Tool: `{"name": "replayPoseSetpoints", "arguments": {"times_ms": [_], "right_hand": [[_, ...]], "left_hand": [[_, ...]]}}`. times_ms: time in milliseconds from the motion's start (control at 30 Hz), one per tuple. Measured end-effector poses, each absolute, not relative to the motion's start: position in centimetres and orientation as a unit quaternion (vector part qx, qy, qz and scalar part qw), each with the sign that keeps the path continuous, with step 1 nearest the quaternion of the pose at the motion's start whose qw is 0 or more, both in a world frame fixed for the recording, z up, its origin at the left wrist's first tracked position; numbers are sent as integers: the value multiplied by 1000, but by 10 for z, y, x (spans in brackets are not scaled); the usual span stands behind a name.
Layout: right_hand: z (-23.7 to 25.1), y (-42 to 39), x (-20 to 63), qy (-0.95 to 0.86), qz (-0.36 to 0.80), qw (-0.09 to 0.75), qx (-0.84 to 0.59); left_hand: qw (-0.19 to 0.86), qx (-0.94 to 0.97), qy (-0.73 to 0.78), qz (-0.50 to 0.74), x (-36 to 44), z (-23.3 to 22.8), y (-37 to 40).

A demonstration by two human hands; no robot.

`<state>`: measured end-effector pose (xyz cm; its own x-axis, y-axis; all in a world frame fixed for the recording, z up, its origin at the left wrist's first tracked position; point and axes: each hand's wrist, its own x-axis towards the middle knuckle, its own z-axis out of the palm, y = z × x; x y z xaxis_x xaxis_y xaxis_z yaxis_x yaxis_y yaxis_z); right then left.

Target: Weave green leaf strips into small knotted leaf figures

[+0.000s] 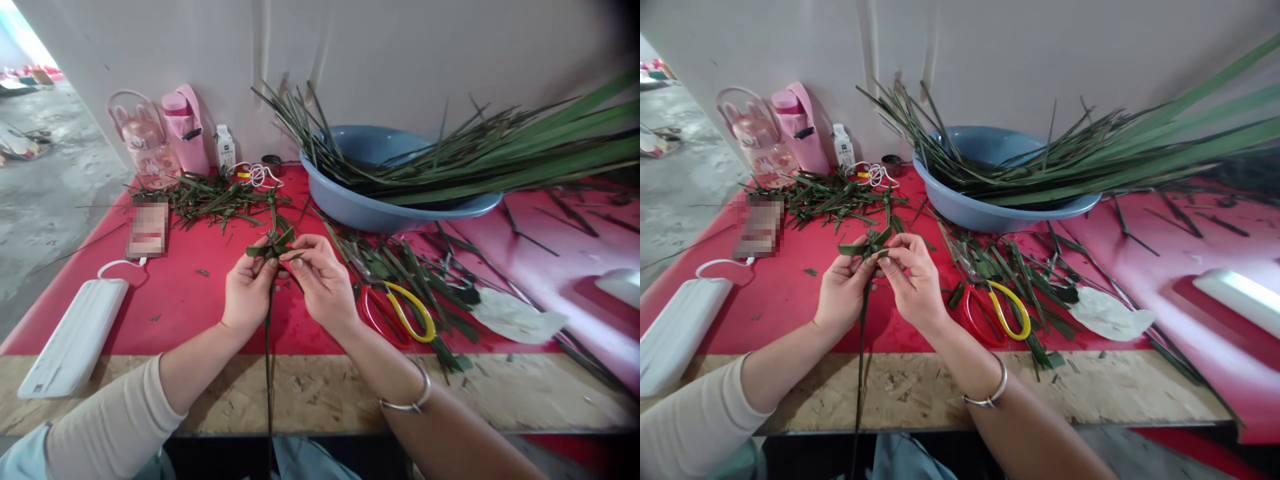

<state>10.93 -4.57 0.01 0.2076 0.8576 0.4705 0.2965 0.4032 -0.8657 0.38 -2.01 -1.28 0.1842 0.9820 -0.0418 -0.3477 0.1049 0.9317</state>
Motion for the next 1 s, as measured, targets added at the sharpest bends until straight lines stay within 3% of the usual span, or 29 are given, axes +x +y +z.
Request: {"name": "replayPoseSetpoints", "arguments": {"times_ms": [100, 400, 1000], "right_hand": [[4, -48, 110, -595, 217, 575, -517], [10, -47, 99, -446, 402, 539, -591], [5, -44, 102, -387, 424, 585, -572]], "left_hand": [[633, 430, 361, 533, 4, -15, -19], [508, 540, 399, 540, 1, -26, -14], [387, 663, 381, 516, -2, -32, -23]]}}
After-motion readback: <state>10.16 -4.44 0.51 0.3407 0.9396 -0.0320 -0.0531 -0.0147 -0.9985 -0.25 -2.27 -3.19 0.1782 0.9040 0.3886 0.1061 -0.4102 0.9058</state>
